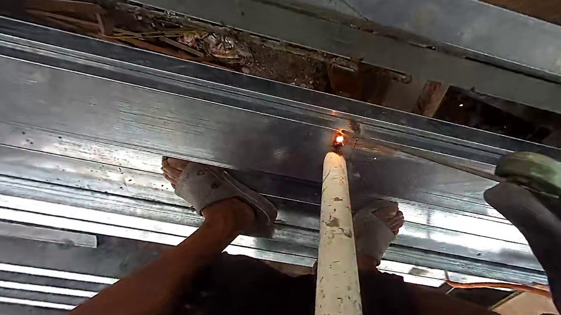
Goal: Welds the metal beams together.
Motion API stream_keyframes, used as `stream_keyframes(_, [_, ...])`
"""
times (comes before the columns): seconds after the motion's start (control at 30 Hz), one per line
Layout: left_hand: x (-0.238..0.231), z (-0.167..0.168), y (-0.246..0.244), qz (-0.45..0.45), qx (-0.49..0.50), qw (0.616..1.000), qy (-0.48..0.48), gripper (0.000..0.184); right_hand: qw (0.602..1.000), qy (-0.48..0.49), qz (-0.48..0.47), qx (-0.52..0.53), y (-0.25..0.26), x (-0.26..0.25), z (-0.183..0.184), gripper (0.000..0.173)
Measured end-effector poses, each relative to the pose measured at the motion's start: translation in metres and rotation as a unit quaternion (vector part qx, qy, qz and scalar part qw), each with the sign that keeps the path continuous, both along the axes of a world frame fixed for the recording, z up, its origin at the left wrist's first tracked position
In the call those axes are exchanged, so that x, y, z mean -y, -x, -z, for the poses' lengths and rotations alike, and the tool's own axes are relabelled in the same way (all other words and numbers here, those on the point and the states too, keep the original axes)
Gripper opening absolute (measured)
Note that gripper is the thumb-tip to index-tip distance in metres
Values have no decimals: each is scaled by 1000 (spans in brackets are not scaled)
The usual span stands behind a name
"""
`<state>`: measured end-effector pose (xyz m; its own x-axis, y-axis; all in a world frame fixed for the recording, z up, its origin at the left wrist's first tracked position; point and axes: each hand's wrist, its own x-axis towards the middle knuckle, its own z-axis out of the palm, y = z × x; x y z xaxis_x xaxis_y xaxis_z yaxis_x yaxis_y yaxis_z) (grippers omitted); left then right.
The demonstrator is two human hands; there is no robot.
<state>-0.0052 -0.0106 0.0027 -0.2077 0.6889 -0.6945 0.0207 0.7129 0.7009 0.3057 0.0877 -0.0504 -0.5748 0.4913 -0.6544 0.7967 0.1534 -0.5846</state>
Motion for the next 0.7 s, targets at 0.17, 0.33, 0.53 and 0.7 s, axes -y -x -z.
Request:
stream_keyframes(0.17, [-6, 4, 1, 7, -10, 1000, 7, 77, 1000, -2, -20, 8, 2, -1, 1, 109])
stream_keyframes(0.33, [-7, 8, -3, 0, -38, 999, 15, 67, 1000, -10, -23, -4, 2, 0, 4, 106])
stream_keyframes(0.53, [-7, 13, -6, -13, -54, 998, 23, 65, 1000, -2, -23, 1, 3, -1, 4, 106])
stream_keyframes(0.7, [-4, 10, -3, 4, -44, 999, 15, 71, 1000, -9, -25, 3, 2, -1, 2, 107])
